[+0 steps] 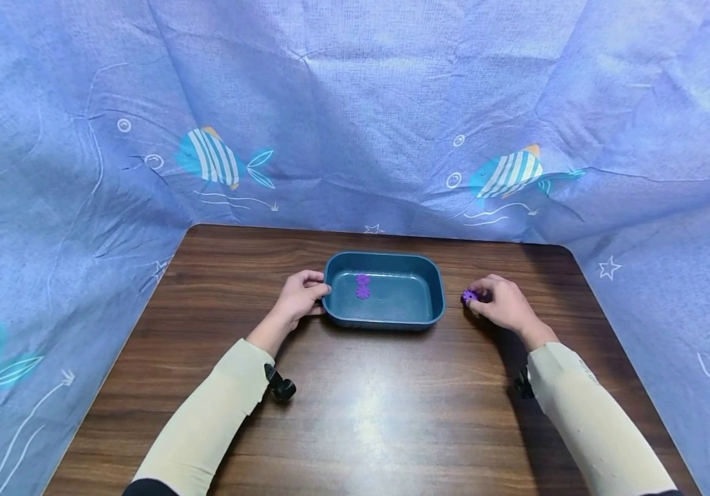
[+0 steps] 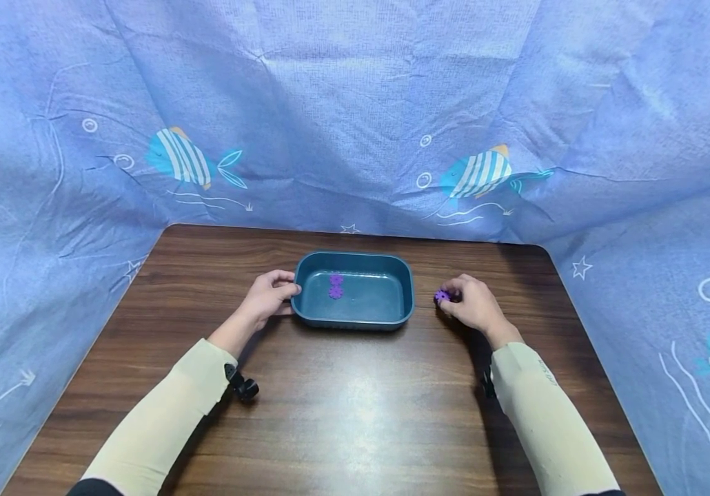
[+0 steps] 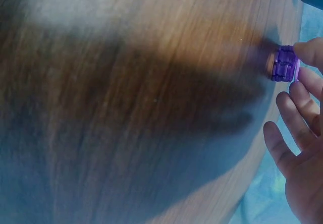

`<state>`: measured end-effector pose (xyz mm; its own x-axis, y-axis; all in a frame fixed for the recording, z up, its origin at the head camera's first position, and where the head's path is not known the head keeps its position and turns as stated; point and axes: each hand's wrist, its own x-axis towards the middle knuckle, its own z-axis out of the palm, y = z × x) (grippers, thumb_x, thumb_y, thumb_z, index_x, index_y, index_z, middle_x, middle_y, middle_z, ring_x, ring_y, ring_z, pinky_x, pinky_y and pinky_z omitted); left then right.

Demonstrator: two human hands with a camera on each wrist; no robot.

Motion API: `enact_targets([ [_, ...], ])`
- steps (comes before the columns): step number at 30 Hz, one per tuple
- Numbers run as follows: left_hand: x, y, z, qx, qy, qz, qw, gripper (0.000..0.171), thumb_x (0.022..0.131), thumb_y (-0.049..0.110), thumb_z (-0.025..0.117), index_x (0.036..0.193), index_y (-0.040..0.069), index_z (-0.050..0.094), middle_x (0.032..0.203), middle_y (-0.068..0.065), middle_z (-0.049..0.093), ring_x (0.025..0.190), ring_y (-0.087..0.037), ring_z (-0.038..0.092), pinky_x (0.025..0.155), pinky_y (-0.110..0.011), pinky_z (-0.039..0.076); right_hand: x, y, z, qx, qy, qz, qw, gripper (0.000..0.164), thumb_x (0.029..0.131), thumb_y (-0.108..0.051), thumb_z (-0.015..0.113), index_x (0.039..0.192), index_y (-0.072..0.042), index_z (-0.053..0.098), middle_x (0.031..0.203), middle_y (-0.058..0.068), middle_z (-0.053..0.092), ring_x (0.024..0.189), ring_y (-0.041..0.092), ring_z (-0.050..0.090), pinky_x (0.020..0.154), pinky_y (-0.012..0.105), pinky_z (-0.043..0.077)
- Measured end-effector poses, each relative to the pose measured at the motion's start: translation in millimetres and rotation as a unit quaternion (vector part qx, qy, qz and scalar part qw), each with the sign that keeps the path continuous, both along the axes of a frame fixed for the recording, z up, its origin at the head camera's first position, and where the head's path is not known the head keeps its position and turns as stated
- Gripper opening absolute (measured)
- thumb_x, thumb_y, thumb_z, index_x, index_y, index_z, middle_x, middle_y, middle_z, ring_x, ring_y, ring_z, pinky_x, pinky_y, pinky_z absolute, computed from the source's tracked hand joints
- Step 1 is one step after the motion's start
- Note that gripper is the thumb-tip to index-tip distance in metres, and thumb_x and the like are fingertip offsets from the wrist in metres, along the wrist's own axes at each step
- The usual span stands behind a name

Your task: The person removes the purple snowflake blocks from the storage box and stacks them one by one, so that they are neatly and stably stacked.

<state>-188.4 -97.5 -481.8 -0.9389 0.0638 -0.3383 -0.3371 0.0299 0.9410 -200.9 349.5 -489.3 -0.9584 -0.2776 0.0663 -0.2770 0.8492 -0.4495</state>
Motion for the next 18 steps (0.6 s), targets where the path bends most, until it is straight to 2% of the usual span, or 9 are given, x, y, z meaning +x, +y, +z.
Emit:
enact_targets([
  [12,-0.1,-0.4,1.0,0.0,0.0,-0.003,1.0,0.043,0.094,0.004,0.067,0.134,-0.004,0.055,0.112,-0.012,0.058,0.102,-0.027,0.067,0.075,-0.035,0.066,0.0,1.9,-2.6,-0.002,-0.002,-0.006,1.0,0.031,0.089,-0.021,0.078,0.114,-0.005,0.074,0.104,0.011,0.068,0.096,0.029,0.063,0.084,0.047,0.053],
  [18,-0.3,-1.7,0.0,0.001,-0.003,-0.003,1.0,0.042,0.094,0.004,0.067,0.134,-0.003,0.056,0.112,-0.012,0.058,0.103,-0.028,0.066,0.075,-0.036,0.066,-3.1,1.2,4.9,-0.023,0.013,0.001,1.0,0.029,0.088,-0.019,0.079,0.111,-0.003,0.074,0.102,0.012,0.068,0.093,0.03,0.064,0.083,0.046,0.054],
])
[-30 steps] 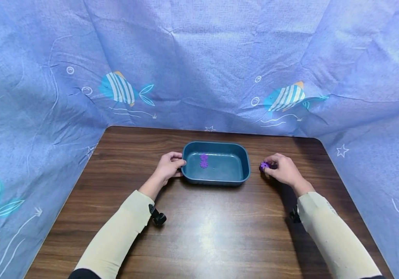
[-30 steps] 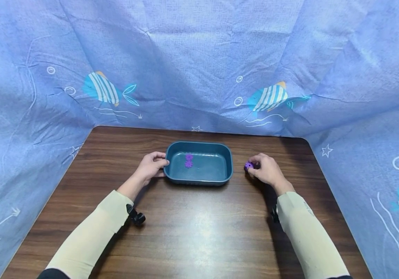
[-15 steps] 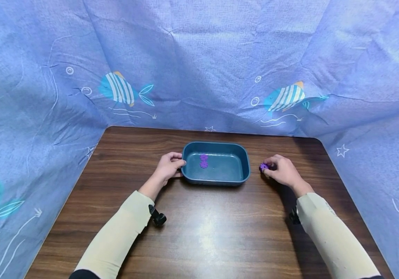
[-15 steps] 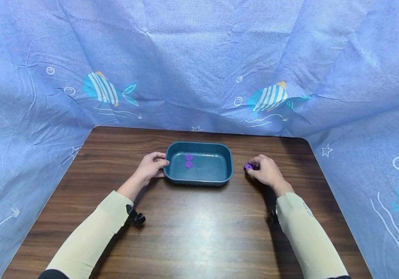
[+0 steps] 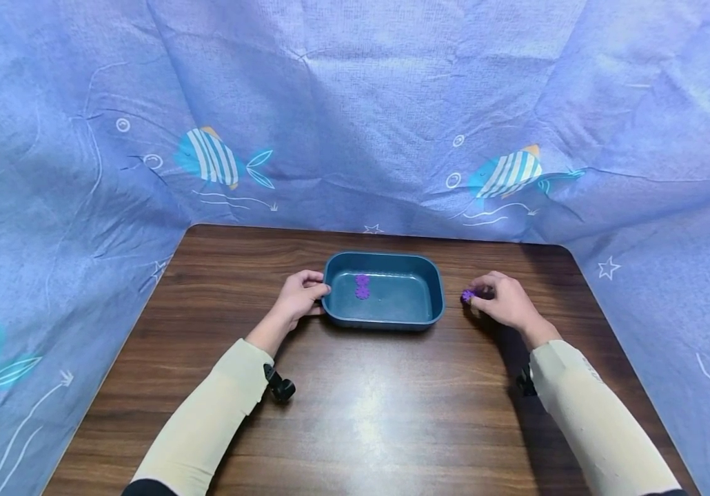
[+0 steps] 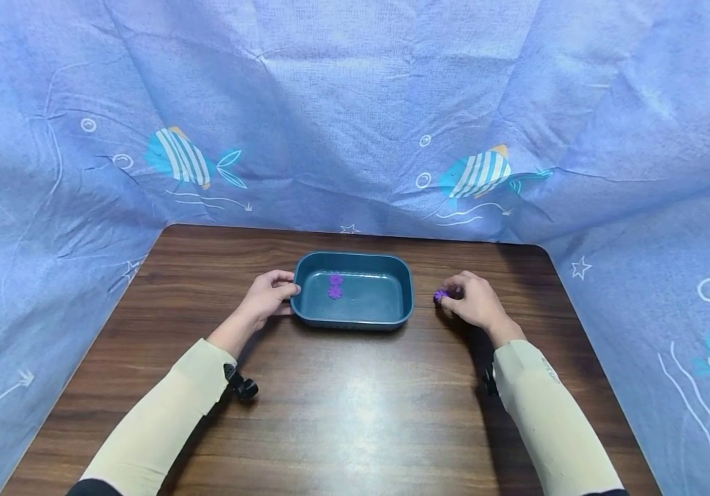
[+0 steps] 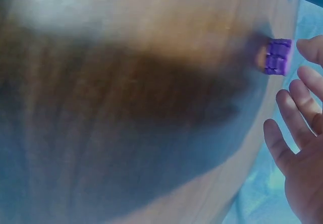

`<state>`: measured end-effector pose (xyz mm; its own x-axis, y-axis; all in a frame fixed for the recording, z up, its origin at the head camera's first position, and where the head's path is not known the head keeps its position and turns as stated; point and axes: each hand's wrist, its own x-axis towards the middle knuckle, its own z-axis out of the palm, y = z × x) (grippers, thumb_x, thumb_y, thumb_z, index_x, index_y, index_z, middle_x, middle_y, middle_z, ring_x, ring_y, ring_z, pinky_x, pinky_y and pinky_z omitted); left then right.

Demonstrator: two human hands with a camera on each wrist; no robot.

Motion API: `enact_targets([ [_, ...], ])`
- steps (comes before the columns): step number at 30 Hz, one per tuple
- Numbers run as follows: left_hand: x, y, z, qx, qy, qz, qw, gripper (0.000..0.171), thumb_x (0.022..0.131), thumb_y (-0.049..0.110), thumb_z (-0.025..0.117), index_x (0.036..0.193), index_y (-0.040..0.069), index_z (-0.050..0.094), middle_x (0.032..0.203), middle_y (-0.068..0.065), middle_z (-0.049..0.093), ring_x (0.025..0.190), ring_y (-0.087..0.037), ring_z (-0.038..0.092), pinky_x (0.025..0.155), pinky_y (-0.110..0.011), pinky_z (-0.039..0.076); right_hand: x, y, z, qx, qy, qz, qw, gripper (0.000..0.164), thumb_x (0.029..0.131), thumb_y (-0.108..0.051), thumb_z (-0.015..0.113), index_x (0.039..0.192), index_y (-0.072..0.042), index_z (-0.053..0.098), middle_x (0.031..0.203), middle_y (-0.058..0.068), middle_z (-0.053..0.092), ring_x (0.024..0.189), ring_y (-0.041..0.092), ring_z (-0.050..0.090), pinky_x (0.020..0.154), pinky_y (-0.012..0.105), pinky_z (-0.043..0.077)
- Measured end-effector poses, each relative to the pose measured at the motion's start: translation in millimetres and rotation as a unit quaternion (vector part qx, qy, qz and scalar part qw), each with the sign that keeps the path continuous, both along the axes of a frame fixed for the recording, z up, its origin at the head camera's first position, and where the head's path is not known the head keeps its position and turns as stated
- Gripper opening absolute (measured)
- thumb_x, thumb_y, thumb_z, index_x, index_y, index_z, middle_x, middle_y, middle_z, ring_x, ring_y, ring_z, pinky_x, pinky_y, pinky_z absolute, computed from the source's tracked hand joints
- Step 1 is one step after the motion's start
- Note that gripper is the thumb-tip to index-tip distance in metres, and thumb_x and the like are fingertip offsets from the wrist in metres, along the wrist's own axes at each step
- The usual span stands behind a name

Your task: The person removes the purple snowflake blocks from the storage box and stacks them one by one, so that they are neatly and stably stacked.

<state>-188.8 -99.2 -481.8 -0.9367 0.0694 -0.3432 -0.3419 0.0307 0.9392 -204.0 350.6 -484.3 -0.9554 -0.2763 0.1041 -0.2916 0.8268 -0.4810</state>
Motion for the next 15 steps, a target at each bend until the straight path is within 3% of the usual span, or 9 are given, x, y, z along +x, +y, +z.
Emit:
enact_targets([
  [9,0.0,-0.9,-0.7,0.002,0.002,0.0,1.0,0.043,0.094,0.005,0.067,0.135,-0.004,0.055,0.111,-0.012,0.058,0.103,-0.028,0.066,0.077,-0.037,0.066,-11.0,-12.6,19.9,-0.015,0.022,0.032,0.999,0.032,0.089,-0.016,0.077,0.116,0.001,0.073,0.104,0.014,0.069,0.093,0.03,0.066,0.079,0.045,0.059],
  [15,0.0,0.3,1.1,-0.003,-0.002,-0.002,1.0,0.043,0.095,0.005,0.067,0.135,-0.003,0.055,0.109,-0.011,0.059,0.107,-0.03,0.066,0.078,-0.038,0.065,-18.0,-32.6,34.4,-0.026,0.022,0.059,0.998,0.03,0.088,-0.018,0.079,0.115,-0.005,0.073,0.108,0.015,0.07,0.096,0.028,0.066,0.08,0.048,0.058],
])
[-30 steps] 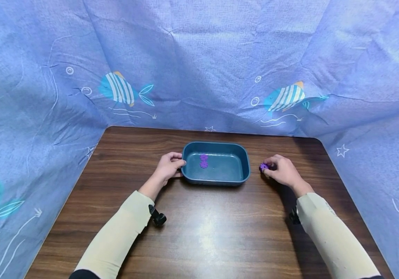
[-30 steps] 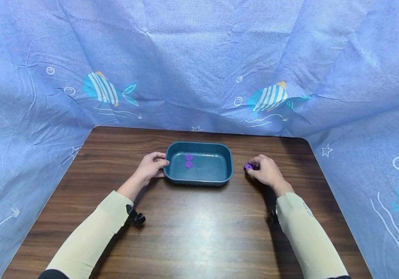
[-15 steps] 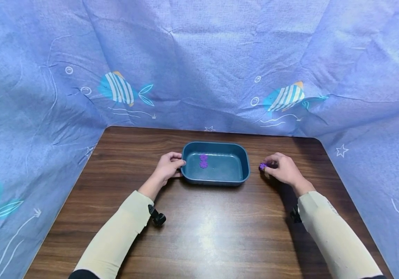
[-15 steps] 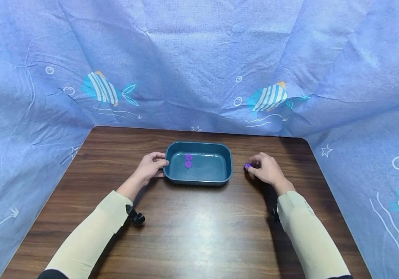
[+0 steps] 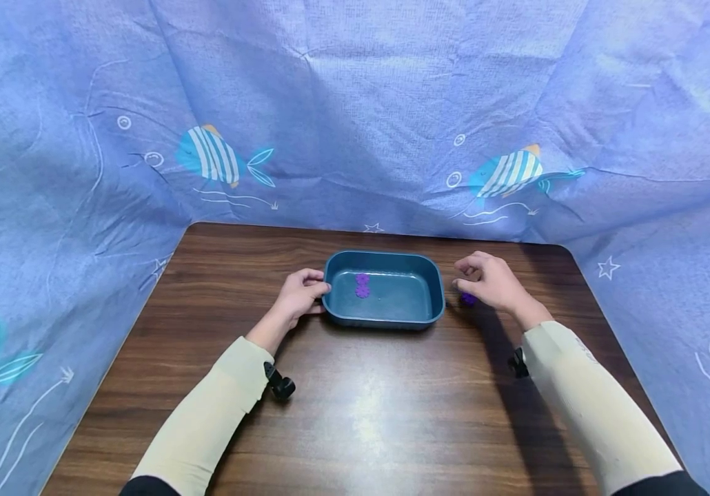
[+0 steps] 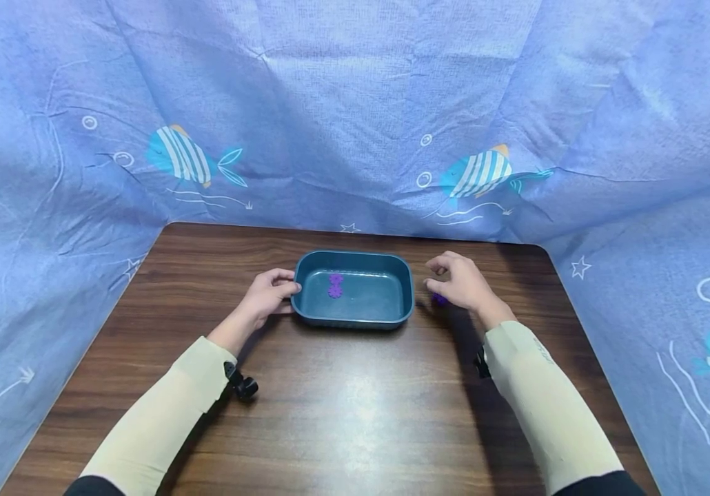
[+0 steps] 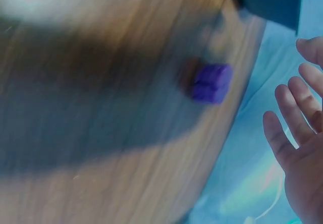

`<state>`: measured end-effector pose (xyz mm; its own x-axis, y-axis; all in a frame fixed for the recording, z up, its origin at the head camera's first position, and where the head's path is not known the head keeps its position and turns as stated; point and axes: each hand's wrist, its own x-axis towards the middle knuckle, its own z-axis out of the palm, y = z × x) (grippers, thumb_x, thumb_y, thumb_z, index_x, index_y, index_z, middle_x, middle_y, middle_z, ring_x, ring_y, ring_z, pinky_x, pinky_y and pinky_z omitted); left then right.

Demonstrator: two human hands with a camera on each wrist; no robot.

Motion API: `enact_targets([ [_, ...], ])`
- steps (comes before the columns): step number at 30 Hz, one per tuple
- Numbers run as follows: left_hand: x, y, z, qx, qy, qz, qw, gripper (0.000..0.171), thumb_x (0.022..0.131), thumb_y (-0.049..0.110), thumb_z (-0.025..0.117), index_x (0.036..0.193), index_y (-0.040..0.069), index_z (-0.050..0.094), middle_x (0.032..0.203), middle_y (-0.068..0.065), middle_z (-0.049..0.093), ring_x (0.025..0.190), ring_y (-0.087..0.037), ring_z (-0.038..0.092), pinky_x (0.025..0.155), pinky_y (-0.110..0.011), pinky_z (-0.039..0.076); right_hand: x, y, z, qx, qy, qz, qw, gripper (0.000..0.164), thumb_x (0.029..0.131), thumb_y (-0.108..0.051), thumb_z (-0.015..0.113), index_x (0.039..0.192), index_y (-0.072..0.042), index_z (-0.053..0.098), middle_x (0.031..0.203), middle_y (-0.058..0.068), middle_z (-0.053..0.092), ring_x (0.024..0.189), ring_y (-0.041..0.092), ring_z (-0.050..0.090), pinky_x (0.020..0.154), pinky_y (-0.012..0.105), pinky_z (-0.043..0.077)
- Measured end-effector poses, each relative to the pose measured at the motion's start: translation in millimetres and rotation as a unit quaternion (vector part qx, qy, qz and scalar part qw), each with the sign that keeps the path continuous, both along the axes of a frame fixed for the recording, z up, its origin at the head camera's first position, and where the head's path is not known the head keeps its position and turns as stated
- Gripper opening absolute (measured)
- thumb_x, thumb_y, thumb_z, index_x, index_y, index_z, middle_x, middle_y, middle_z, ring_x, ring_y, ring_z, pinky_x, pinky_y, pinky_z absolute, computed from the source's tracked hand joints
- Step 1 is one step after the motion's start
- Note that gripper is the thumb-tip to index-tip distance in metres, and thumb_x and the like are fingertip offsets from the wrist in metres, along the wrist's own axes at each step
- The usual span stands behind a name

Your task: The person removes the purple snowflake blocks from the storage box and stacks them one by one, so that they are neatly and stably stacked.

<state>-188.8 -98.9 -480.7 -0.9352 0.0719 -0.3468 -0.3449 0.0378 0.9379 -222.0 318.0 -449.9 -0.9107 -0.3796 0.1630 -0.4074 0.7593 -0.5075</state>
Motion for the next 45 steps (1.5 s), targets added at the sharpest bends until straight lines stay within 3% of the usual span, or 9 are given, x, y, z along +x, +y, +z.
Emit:
enact_targets([
  [10,-1.1,2.1,2.2,-0.005,-0.001,0.005,1.0,0.039,0.095,0.006,0.068,0.132,-0.003,0.057,0.106,-0.011,0.061,0.097,-0.025,0.067,0.072,-0.035,0.066,-9.9,-47.4,11.6,-0.005,0.003,0.045,0.999,0.034,0.088,-0.021,0.081,0.117,-0.005,0.074,0.111,0.012,0.07,0.097,0.027,0.067,0.078,0.044,0.058],
  [18,-1.2,3.2,1.9,-0.004,-0.004,0.004,1.0,0.04,0.095,0.006,0.068,0.132,-0.003,0.057,0.107,-0.01,0.061,0.105,-0.03,0.066,0.078,-0.039,0.065,-11.9,-85.6,9.8,-0.009,-0.005,0.089,0.996,0.033,0.088,-0.021,0.081,0.116,-0.005,0.075,0.113,0.013,0.073,0.098,0.026,0.067,0.087,0.048,0.058],
  [26,-1.1,2.7,-0.1,-0.005,-0.001,0.008,1.0,0.038,0.094,0.005,0.069,0.13,-0.003,0.058,0.104,-0.009,0.061,0.1,-0.028,0.066,0.074,-0.036,0.066,-14.3,-112.0,-3.1,-0.005,-0.038,0.101,0.994,0.033,0.09,-0.024,0.08,0.118,-0.006,0.075,0.115,0.012,0.075,0.102,0.025,0.068,0.091,0.049,0.059],
  [40,0.2,2.1,-1.6,-0.001,-0.001,0.012,0.9999,0.037,0.094,0.007,0.069,0.128,-0.003,0.059,0.102,-0.009,0.064,0.095,-0.024,0.068,0.068,-0.033,0.065,-13.8,-153.0,-23.1,0.051,-0.052,0.129,0.989,0.027,0.091,-0.025,0.079,0.115,-0.012,0.077,0.11,0.002,0.074,0.1,0.017,0.068,0.091,0.039,0.059],
  [45,0.1,1.0,-1.6,-0.001,-0.002,0.011,0.9999,0.038,0.094,0.006,0.069,0.129,-0.003,0.058,0.103,-0.008,0.064,0.095,-0.024,0.068,0.07,-0.033,0.065,-13.6,-164.1,-25.2,0.071,-0.075,0.127,0.987,0.028,0.092,-0.027,0.078,0.117,-0.014,0.076,0.113,0.0,0.074,0.103,0.016,0.067,0.094,0.04,0.058],
])
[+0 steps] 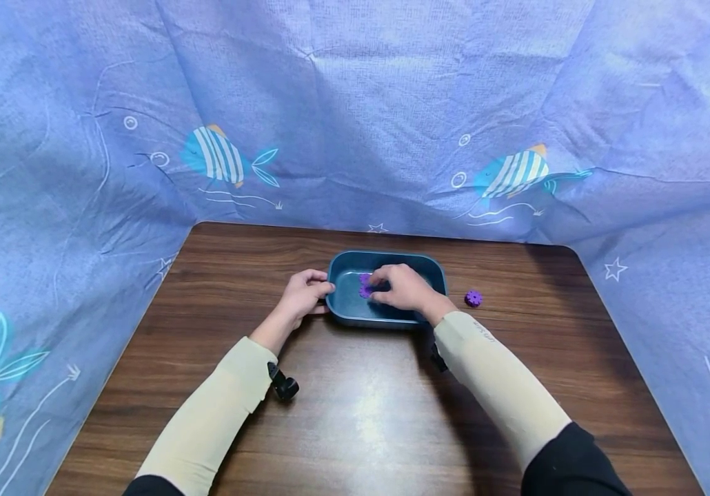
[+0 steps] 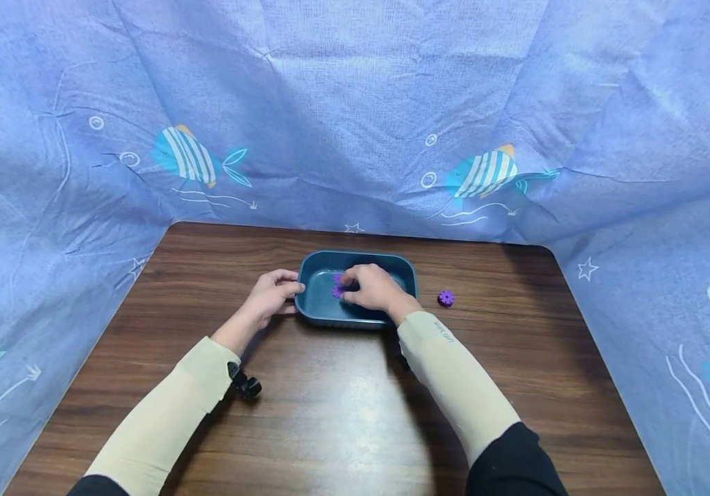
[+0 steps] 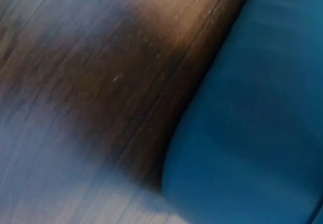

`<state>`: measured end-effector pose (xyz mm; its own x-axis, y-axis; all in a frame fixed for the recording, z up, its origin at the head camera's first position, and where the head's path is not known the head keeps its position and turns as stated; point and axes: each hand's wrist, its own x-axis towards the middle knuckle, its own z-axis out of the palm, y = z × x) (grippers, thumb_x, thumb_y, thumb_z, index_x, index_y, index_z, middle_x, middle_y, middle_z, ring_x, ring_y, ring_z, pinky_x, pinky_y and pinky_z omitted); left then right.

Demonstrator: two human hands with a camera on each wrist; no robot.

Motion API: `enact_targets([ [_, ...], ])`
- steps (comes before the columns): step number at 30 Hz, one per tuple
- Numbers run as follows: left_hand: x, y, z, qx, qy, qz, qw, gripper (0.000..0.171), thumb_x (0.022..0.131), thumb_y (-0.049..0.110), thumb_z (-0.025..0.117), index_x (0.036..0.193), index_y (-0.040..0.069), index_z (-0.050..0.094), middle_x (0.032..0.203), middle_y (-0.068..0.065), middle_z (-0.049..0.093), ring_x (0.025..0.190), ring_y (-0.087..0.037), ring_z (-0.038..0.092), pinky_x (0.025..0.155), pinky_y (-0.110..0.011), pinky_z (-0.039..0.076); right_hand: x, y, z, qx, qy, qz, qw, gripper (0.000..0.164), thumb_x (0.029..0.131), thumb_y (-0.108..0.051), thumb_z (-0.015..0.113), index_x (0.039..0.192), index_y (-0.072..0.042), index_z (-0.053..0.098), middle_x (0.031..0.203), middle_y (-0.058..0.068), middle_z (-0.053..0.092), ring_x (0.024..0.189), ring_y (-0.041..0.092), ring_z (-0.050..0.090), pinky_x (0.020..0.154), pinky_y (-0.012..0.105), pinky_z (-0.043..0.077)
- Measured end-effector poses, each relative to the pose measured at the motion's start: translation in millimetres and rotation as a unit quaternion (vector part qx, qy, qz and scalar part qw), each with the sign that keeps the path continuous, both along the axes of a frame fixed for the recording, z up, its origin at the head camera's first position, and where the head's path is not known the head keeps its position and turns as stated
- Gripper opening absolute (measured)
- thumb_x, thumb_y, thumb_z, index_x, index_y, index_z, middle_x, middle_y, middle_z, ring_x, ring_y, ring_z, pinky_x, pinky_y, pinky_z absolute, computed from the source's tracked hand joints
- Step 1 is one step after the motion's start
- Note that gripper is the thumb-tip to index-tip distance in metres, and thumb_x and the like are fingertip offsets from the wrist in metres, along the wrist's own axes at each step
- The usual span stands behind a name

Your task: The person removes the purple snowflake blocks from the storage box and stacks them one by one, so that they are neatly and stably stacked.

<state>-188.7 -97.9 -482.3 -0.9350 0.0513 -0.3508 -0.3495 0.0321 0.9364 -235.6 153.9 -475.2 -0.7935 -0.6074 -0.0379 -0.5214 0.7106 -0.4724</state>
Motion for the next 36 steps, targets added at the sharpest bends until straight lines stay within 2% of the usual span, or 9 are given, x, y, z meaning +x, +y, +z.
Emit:
enact_targets([
  [6,0.5,-0.8,0.5,0.003,-0.002,0.002,1.0,0.038,0.094,0.006,0.07,0.129,-0.003,0.058,0.103,-0.008,0.063,0.094,-0.023,0.067,0.074,-0.037,0.066,-0.5,-7.8,-0.3,0.017,-0.015,-0.008,1.0,0.028,0.092,-0.027,0.078,0.117,-0.014,0.076,0.113,0.0,0.075,0.105,0.016,0.067,0.098,0.041,0.058],
  [16,-0.3,-0.2,0.3,0.003,-0.004,0.002,1.0,0.037,0.093,0.005,0.069,0.129,-0.002,0.059,0.104,-0.009,0.063,0.089,-0.019,0.067,0.076,-0.039,0.066,-1.3,-17.1,1.9,0.076,-0.001,-0.022,0.997,0.033,0.092,-0.034,0.078,0.121,-0.018,0.077,0.118,0.0,0.074,0.109,0.019,0.067,0.099,0.042,0.056],
  [26,-0.4,0.1,0.6,0.005,0.002,0.0,1.0,0.039,0.093,0.005,0.07,0.129,-0.003,0.058,0.103,-0.009,0.064,0.091,-0.021,0.067,0.078,-0.042,0.066,-3.0,-26.5,2.5,0.114,0.006,-0.037,0.993,0.035,0.093,-0.034,0.077,0.123,-0.016,0.075,0.115,0.002,0.076,0.106,0.019,0.068,0.099,0.041,0.056],
  [32,-0.6,0.6,1.1,0.007,-0.001,0.0,1.0,0.038,0.093,0.003,0.069,0.129,-0.003,0.058,0.104,-0.009,0.063,0.093,-0.022,0.066,0.074,-0.038,0.066,-2.3,-27.2,0.9,0.115,0.009,-0.042,0.992,0.035,0.093,-0.035,0.077,0.123,-0.017,0.075,0.115,0.002,0.076,0.104,0.019,0.068,0.098,0.042,0.056],
  [36,-0.4,0.1,0.7,0.005,-0.004,-0.001,1.0,0.038,0.093,0.004,0.069,0.129,-0.002,0.058,0.104,-0.009,0.063,0.093,-0.022,0.066,0.075,-0.04,0.066,-0.5,-26.2,-2.0,0.112,0.021,-0.041,0.993,0.034,0.093,-0.036,0.077,0.121,-0.017,0.075,0.113,0.001,0.076,0.098,0.017,0.066,0.093,0.039,0.057],
])
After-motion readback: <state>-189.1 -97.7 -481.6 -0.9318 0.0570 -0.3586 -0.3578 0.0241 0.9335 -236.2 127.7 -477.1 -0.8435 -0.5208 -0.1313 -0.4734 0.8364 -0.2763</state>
